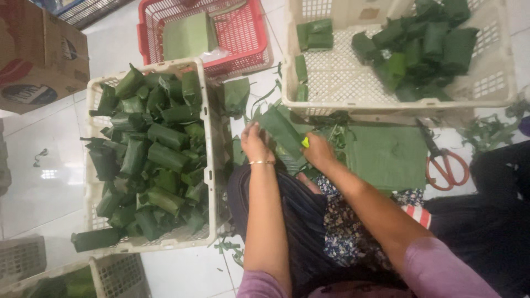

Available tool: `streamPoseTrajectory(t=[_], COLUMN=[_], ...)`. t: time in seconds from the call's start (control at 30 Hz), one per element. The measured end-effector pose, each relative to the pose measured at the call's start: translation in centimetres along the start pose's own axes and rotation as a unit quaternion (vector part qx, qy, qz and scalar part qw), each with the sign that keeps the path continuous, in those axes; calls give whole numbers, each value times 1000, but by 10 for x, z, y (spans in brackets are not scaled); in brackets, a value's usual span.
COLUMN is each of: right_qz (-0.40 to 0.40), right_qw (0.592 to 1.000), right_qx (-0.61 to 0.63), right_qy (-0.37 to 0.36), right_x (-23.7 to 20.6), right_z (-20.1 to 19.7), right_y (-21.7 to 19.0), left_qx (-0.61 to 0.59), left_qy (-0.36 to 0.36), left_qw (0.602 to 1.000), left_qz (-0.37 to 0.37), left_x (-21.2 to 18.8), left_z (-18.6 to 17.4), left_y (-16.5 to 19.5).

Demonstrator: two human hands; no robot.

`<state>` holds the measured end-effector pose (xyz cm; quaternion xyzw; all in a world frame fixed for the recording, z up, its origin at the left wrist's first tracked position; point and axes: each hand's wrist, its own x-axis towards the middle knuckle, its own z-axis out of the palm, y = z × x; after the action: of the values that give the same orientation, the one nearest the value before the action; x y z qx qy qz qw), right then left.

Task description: The person sits on the floor and repeatedly folds green leaves into small rectangular packets using a yellow measuring tool and scissors. They trim the edges and place the finished packets into a nearby basket.

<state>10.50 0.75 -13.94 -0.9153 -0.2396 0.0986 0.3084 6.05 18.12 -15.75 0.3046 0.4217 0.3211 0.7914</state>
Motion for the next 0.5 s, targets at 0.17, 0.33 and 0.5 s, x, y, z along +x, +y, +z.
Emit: streamPoseTrajectory(t=[0.17,0.33,0.5], right_qz=[-112,-230,-91], right_qw=[993,960,981], right_qx=[41,59,25], right_qy=[24,-147,-167], right_x=[6,2,10], right_z=[-31,-60,-46], right_y=[-15,-17,15], left_qx=[86,74,-36], left_qy=[-73,-123,-88], left_qw=[985,985,985], left_qz=[-127,100,146], left_x=[-13,-14,-21], left_z=[10,10,12], left_y=[-5,-12,3])
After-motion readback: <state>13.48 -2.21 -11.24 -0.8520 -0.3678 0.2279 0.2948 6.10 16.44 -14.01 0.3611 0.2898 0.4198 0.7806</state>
